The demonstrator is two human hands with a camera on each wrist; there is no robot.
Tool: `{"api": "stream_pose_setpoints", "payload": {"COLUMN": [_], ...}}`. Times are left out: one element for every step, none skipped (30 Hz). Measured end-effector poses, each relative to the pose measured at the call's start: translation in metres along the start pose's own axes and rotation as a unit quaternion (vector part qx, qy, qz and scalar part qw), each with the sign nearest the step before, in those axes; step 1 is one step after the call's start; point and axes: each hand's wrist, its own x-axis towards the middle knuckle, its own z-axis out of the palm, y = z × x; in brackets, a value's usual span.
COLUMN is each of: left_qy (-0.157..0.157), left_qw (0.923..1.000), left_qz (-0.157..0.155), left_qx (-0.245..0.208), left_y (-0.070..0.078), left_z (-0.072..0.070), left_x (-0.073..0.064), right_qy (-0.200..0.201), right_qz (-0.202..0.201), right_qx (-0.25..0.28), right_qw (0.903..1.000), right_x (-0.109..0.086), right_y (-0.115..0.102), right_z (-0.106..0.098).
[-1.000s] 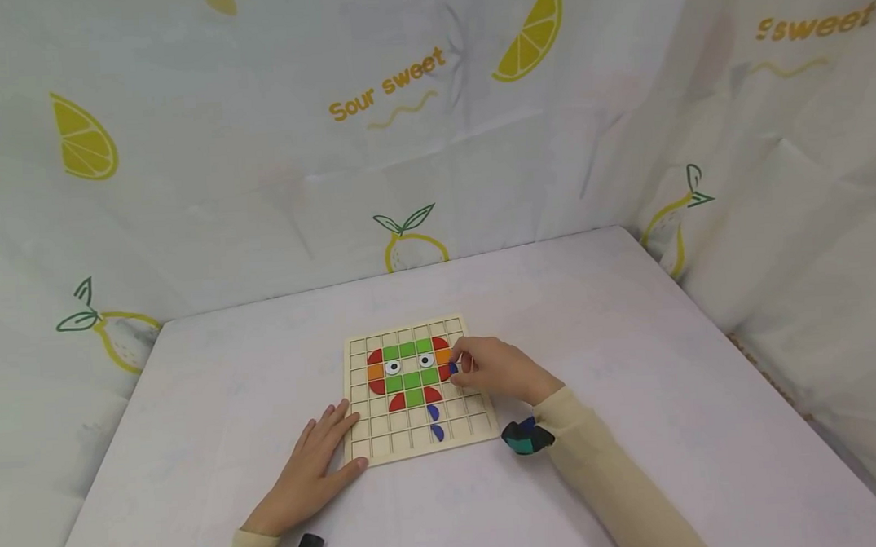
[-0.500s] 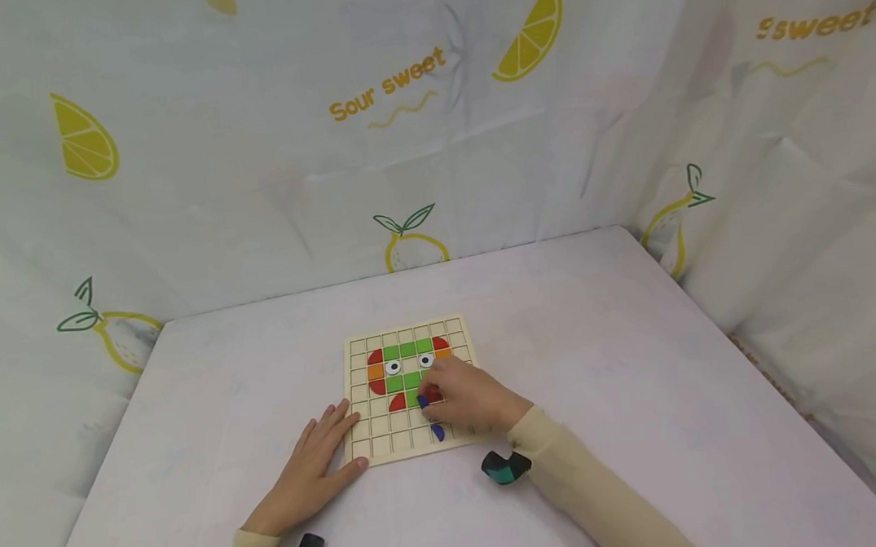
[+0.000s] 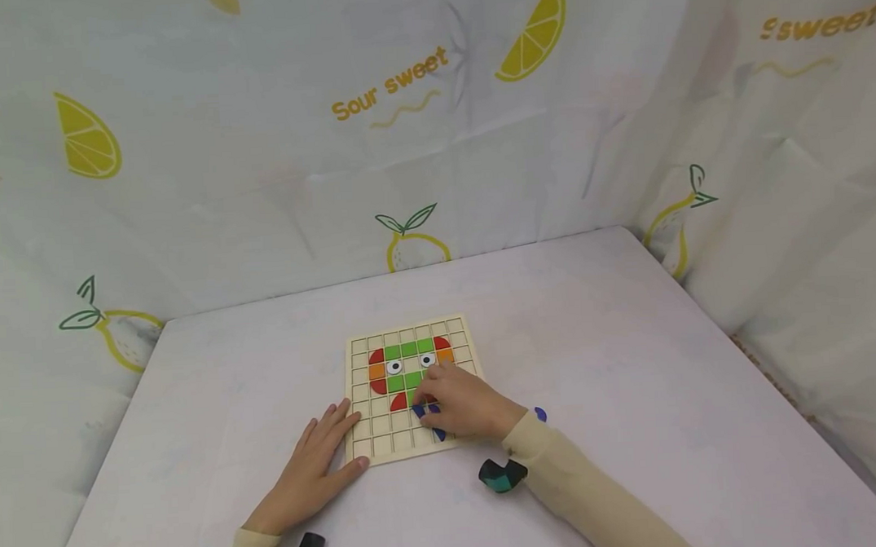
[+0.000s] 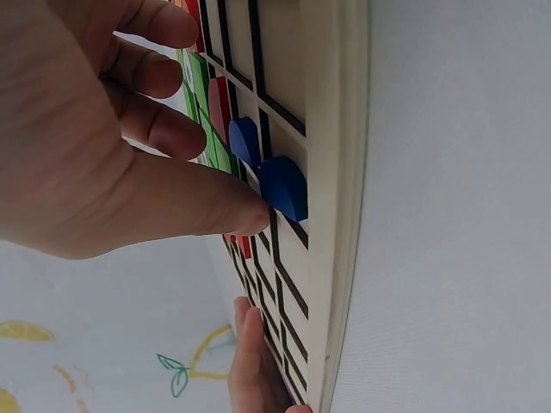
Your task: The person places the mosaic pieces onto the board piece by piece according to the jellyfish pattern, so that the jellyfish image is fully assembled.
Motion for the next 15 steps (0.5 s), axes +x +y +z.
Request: {"api": "stream_pose_setpoints", "payload": {"left_qy": [0.000,0.001,0.001,0.001,0.001,0.001,0.001,0.001,0.001,0.001,0.001,0.001,0.001,0.001,0.001], "left_qw": [1.0000,1.0000,1.0000,1.0000,1.0000,1.0000,1.0000,1.0000,1.0000,1.0000,1.0000,1.0000,1.0000,1.0000,1.0000], "left_qz": [0.000,0.000,0.000,0.000,0.001,0.001,0.001,0.001,0.001,0.001,0.002,0.002,0.001,0.001,0.001], "left_qx": [0.001,0.001,0.000,0.000,0.000,0.000,-0.001,-0.001,-0.001,-0.001,-0.001,-0.002,-0.002,-0.002,-0.003], "left_y": [-0.0005,-0.0008,-0.0011,-0.0012,-0.0014,-0.0014,-0.0015,-0.0015,-0.0016,-0.0016,-0.0015,-0.0015,-0.0014,-0.0014,-0.0013], "left_z": [0.0004,0.0007,0.0008,0.0009,0.0009,0.0009,0.0009,0.0008,0.0008,0.0008,0.0007,0.0007,0.0006,0.0006,0.0005], "left_x": [0.0001,0.0001,0.0001,0.0001,0.0001,0.0000,-0.0001,-0.0002,-0.0002,-0.0002,-0.0003,-0.0003,-0.0004,-0.0004,-0.0004], "right_qy": [0.000,-0.001,-0.002,-0.003,-0.004,-0.005,-0.006,-0.006,-0.006,-0.005,-0.004,-0.003,-0.001,0.001,0.003], "right_qz": [-0.001,-0.003,-0.003,-0.003,-0.003,-0.003,-0.003,-0.003,-0.003,-0.004,-0.005,-0.007,-0.009,-0.012,-0.014], "right_qx": [-0.001,-0.004,-0.005,-0.005,-0.006,-0.006,-0.007,-0.008,-0.009,-0.010,-0.010,-0.011,-0.012,-0.013,-0.014], "right_qw": [1.0000,1.0000,1.0000,1.0000,1.0000,1.0000,1.0000,0.9999,0.9999,0.9999,0.9999,0.9999,0.9999,0.9998,0.9998], "right_x": [-0.0002,-0.0003,-0.0002,-0.0001,-0.0002,-0.0003,-0.0003,-0.0004,-0.0006,-0.0007,-0.0009,-0.0009,-0.0009,-0.0008,-0.0006], "right_y": [0.0001,0.0002,0.0003,0.0005,0.0005,0.0005,0.0005,0.0004,0.0003,0.0002,0.0001,0.0000,-0.0001,-0.0002,-0.0003], "right_z": [0.0004,0.0008,0.0011,0.0014,0.0015,0.0015,0.0015,0.0015,0.0013,0.0013,0.0012,0.0014,0.0016,0.0020,0.0026]}}
